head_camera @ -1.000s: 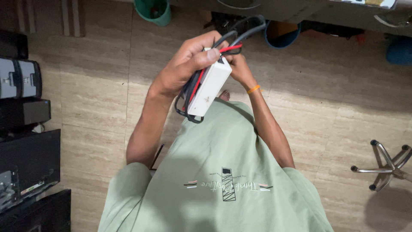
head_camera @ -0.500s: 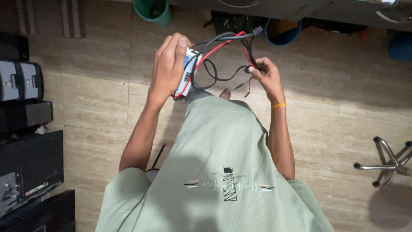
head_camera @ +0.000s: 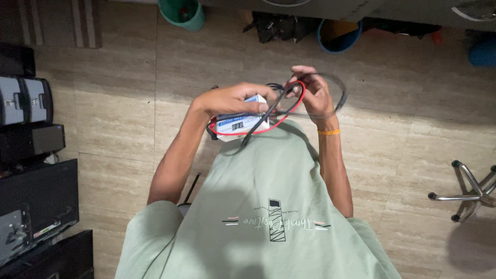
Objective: The person retrieves a bench power supply from a drawer, untangles its leads, and connects it to a TV mainboard mounted in its chassis on the workbench. They then use multimeter probes to probe points on the board, testing components while the supply is connected.
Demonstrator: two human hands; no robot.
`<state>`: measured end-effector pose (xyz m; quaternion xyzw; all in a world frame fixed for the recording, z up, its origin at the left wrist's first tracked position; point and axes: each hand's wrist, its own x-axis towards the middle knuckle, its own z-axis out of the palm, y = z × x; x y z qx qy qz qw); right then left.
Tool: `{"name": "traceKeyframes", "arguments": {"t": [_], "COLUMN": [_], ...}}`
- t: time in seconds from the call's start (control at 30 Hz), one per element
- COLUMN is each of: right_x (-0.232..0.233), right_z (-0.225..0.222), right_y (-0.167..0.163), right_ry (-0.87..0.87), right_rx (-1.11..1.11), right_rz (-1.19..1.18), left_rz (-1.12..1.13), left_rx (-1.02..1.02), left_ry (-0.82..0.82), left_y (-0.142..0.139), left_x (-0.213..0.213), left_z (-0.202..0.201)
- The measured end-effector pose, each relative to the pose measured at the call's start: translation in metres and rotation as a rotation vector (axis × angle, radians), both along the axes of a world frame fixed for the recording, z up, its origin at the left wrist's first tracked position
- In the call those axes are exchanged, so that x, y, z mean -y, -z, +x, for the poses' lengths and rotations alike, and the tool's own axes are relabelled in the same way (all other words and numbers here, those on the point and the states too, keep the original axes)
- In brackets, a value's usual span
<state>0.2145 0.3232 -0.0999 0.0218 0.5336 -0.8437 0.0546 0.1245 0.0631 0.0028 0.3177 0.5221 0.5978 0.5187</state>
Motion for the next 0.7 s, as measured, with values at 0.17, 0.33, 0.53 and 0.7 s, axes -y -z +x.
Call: {"name": "traceKeyframes", "arguments": {"t": [0.17, 0.33, 0.53, 0.7], "right_x": [-0.001, -0.005, -0.008, -0.011], "right_z": [0.001, 0.003, 0.001, 0.013], "right_y": [-0.013, -0.026, -0.029, -0.036], "right_ry": [-0.003, -0.023, 0.389, 0.65], "right_rx": [-0.097, -0.14, -0.143, -0.189], "right_rz": [0.179, 0.318, 0.286, 0.489], "left_rz": [-0.097, -0.117, -0.107, -0.145], "left_rx": [-0.078, -0.086, -0.04, -0.043], "left_ry": [-0.005, -0.144, -0.287, -0.475], "left_y": [0.0, -0.001, 0.02, 0.038], "left_x": [0.012, 0.033, 0.039, 0.029], "left_z": [-0.006, -0.012, -0.012, -0.011]}}
